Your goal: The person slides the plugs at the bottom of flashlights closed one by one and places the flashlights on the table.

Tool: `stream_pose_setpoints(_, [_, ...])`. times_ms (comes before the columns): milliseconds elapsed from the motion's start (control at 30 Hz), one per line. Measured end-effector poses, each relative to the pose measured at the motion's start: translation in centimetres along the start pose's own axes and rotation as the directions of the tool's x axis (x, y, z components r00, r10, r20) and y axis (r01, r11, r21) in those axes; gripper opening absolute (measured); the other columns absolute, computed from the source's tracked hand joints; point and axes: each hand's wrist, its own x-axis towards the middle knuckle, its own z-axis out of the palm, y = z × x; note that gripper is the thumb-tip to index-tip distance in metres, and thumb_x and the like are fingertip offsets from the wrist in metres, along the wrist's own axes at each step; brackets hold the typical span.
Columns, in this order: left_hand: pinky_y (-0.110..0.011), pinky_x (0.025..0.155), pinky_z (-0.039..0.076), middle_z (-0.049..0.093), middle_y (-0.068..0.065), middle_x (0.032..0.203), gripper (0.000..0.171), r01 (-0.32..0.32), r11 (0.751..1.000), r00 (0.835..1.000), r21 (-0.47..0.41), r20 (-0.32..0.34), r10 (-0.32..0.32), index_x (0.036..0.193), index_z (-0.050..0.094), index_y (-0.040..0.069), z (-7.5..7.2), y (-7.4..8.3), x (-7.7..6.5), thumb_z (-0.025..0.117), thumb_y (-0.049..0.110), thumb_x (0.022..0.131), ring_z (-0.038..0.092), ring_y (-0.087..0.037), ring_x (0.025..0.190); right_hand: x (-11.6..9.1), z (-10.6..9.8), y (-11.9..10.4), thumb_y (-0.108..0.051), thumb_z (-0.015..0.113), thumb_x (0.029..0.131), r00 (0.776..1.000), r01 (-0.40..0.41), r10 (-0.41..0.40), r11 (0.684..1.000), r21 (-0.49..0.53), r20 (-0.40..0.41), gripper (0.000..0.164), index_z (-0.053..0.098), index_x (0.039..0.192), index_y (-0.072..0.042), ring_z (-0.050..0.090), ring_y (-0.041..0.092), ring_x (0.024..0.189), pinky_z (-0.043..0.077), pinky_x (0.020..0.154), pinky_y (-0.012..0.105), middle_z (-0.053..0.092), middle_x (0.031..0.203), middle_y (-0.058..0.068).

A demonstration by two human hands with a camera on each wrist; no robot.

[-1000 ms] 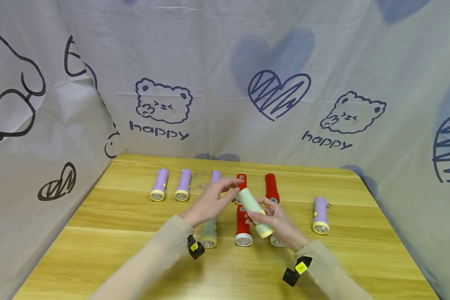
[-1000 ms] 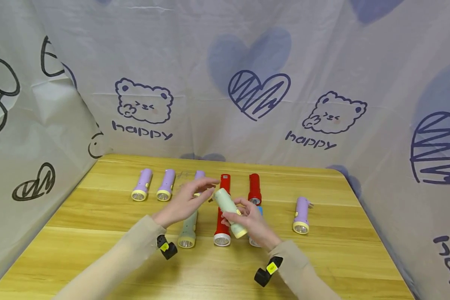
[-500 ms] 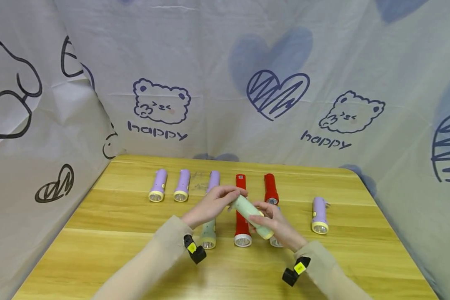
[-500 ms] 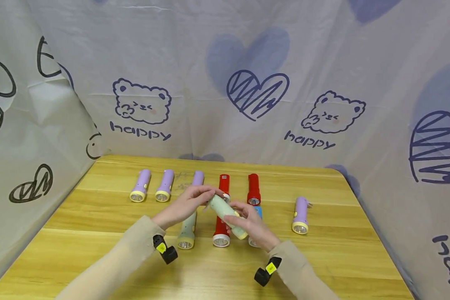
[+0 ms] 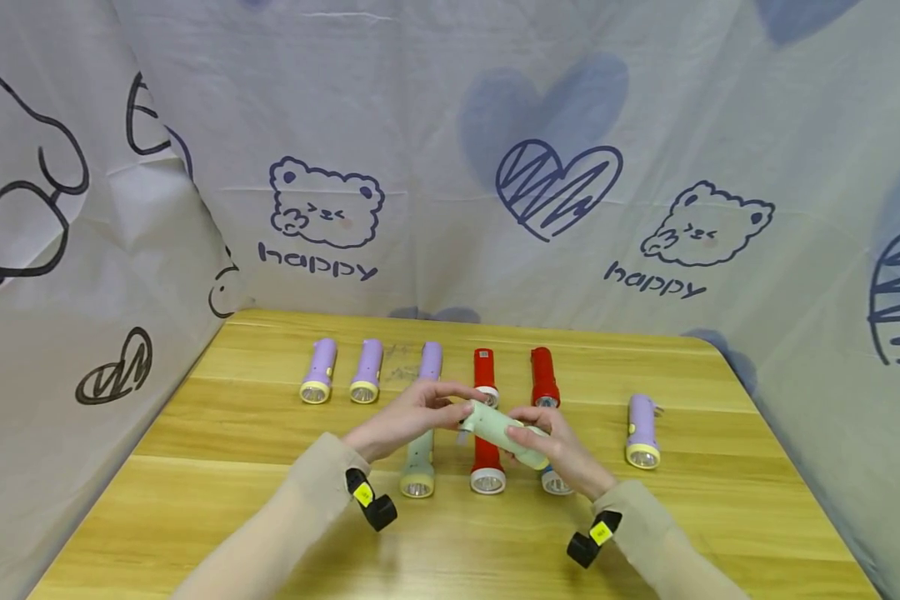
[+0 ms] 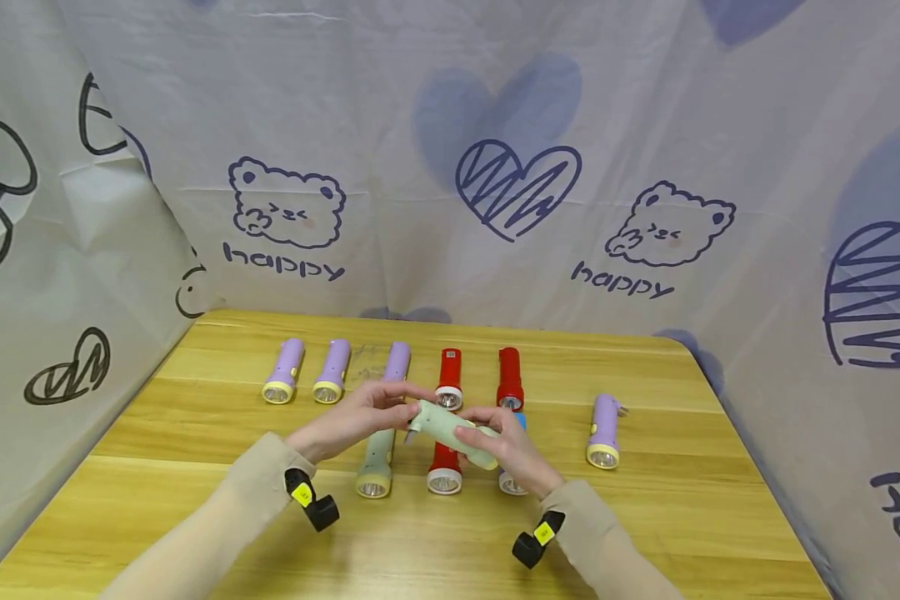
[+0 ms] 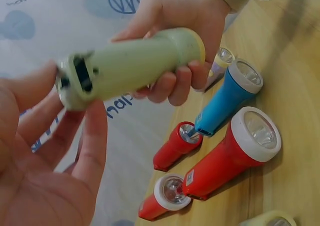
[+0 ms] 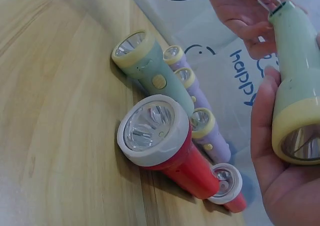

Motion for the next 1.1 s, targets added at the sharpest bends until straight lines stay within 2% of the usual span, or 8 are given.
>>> stream_pose_setpoints(167, [-0.027,0.097,0.052,0.047,-0.027,0.151,0.051,-0.007,0.998,0.998,-0.067,0.069,0.011,0.143,0.05,-0.004,-0.1,-0.6,-0.2,0.061,0.024,0.102,0.063,-0.008,0.101,0.1,-0.1,0.1,-0.023,0.054,0.101,0.999,0.033,-0.033,0.999,0.014,0.038,0.039,0.06,0.115,0.013,0.064,0.009,0.074,0.06,0.071,0.027,0.067,0.093,-0.001])
stream_pose_setpoints(267, [-0.024,0.097,0.051,0.045,-0.027,0.152,0.059,-0.033,0.991,0.994,-0.129,0.096,0.045,0.144,0.047,-0.007,0.2,-1.0,-0.1,0.062,0.03,0.1,0.061,-0.008,0.107,0.1,-0.1,0.2,-0.023,0.054,0.101,0.998,0.051,-0.052,0.998,0.028,0.046,0.039,0.059,0.115,0.013,0.064,0.009,0.075,0.06,0.071,0.027,0.067,0.093,-0.002])
stream_pose_setpoints(400, [-0.022,0.095,0.052,0.058,-0.015,0.142,0.064,-0.064,0.979,0.991,-0.194,0.1,0.085,0.144,0.046,-0.009,0.5,-1.4,-0.1,0.062,0.035,0.1,0.059,-0.009,0.113,0.1,0.0,0.3,-0.023,0.056,0.099,0.997,0.073,-0.075,0.996,0.042,0.037,0.037,0.061,0.114,0.011,0.065,0.01,0.076,0.061,0.071,0.029,0.068,0.094,-0.003])
stream_pose_setpoints(467, [-0.022,0.094,0.052,0.06,-0.007,0.138,0.062,-0.064,0.972,0.991,-0.226,0.101,0.089,0.144,0.046,-0.008,0.6,-1.5,-0.1,0.061,0.034,0.101,0.059,-0.01,0.114,0.1,0.1,0.3,-0.022,0.058,0.099,0.995,0.09,-0.091,0.995,0.05,0.026,0.034,0.063,0.114,0.008,0.066,0.01,0.077,0.061,0.071,0.03,0.068,0.094,-0.004])
stream_pose_setpoints(533, [-0.022,0.094,0.052,0.06,-0.005,0.138,0.061,-0.06,0.967,0.991,-0.249,0.102,0.088,0.145,0.046,-0.008,0.7,-1.6,-0.1,0.061,0.032,0.101,0.059,-0.011,0.115,0.1,0.2,0.4,-0.02,0.059,0.098,0.994,0.11,-0.111,0.993,0.053,0.016,0.03,0.064,0.114,0.004,0.066,0.011,0.077,0.061,0.071,0.03,0.069,0.095,-0.004])
stream_pose_setpoints(700, [-0.022,0.092,0.051,0.057,-0.012,0.14,0.051,-0.037,0.955,0.993,-0.294,0.094,0.067,0.144,0.049,-0.005,1.1,-2.2,0.0,0.058,0.024,0.103,0.058,-0.012,0.114,0.1,0.3,0.7,-0.016,0.061,0.097,0.989,0.145,-0.145,0.989,0.039,0.008,0.029,0.064,0.115,0.006,0.067,0.01,0.081,0.062,0.072,0.03,0.07,0.099,-0.005])
stream_pose_setpoints(900, [-0.018,0.086,0.052,0.06,0.003,0.13,0.045,-0.029,0.919,0.997,-0.393,0.053,0.054,0.14,0.057,0.005,1.7,-3.3,0.0,0.06,0.028,0.101,0.058,-0.01,0.108,0.1,0.4,0.7,-0.016,0.062,0.097,0.989,0.146,-0.146,0.989,0.022,-0.011,0.036,0.06,0.115,0.015,0.065,0.008,0.081,0.06,0.071,0.027,0.071,0.099,-0.007])
stream_pose_setpoints(1100, [-0.02,0.094,0.052,0.063,0.004,0.129,0.057,-0.091,0.912,0.995,-0.401,-0.003,0.098,0.143,0.049,-0.005,2.2,-3.6,0.1,0.056,0.034,0.102,0.058,-0.007,0.11,0.1,0.5,0.5,-0.018,0.061,0.097,0.991,0.121,-0.122,0.992,-0.018,-0.057,0.036,0.062,0.115,0.013,0.062,0.005,0.081,0.054,0.071,0.021,0.07,0.096,-0.01])
